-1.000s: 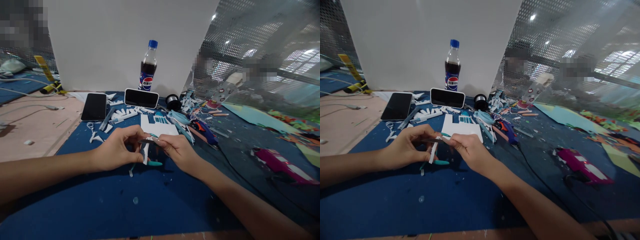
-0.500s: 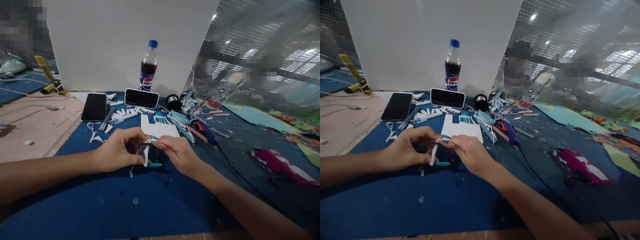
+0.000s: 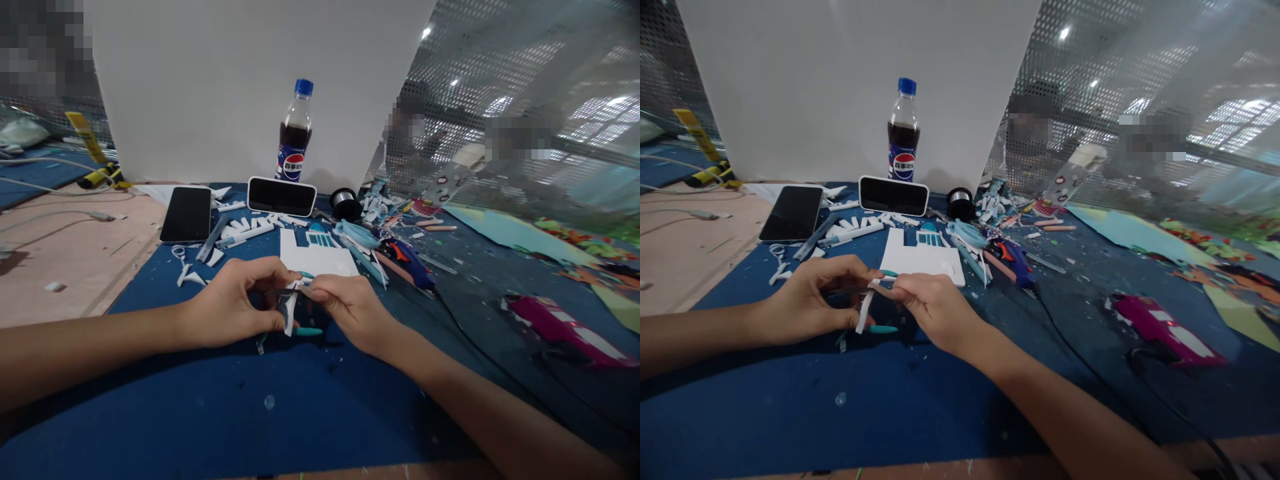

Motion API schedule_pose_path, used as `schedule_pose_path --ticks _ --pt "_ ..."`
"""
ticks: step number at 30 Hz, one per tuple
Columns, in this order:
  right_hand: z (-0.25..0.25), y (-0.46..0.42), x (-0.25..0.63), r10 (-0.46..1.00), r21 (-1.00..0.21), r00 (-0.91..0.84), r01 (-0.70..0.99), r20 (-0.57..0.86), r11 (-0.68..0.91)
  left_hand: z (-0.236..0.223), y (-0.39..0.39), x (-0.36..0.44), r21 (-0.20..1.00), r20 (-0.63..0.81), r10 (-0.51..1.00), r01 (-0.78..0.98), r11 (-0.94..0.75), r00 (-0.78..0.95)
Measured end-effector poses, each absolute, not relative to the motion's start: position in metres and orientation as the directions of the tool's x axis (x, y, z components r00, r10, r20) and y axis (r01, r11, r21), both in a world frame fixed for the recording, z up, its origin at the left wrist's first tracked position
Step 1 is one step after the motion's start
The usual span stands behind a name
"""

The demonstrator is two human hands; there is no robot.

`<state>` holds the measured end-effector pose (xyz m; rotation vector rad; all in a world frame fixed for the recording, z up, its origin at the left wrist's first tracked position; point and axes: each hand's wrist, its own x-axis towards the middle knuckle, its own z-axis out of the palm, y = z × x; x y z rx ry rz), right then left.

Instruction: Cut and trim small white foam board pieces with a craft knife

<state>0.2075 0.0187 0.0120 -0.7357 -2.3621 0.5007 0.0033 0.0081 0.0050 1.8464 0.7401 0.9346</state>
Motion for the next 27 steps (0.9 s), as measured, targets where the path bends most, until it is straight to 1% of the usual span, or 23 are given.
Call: schedule_pose_path --ticks 6,11,14,18,24,27 --pt "0.0166 0.0209 0.2094 0.58 -0.502 -0.678 0.345 0.451 0.793 0.0013 0.0096 -0.0001 0.885 0.359 0.76 0.062 -0.462 0.541" --pt "0.0177 0.0217 0.2107 0.568 -0.496 -0.666 0.327 0.483 0.804 0.0004 0.0082 -0.002 0.876 0.417 0.766 0.008 -0.482 0.49" --pt "0.0174 0.0218 0.2114 0.569 -0.495 -0.672 0.33 0.474 0.803 -0.0008 0.0078 -0.0025 0.874 0.422 0.766 0.008 -0.486 0.485" --pt "0.0159 0.0213 0.2118 0.558 -0.462 -0.689 0.349 0.463 0.815 -0.0033 0.0089 -0.0019 0.863 0.425 0.747 0.02 -0.505 0.511" --pt "0.0129 0.0206 0.2107 0.551 -0.415 -0.695 0.38 0.461 0.827 -0.0015 0.009 0.0002 0.877 0.36 0.78 0.098 -0.47 0.512" --pt "0.0119 0.0193 0.2099 0.559 -0.409 -0.689 0.394 0.461 0.823 0.0013 0.0081 0.0013 0.873 0.361 0.783 0.112 -0.475 0.507"
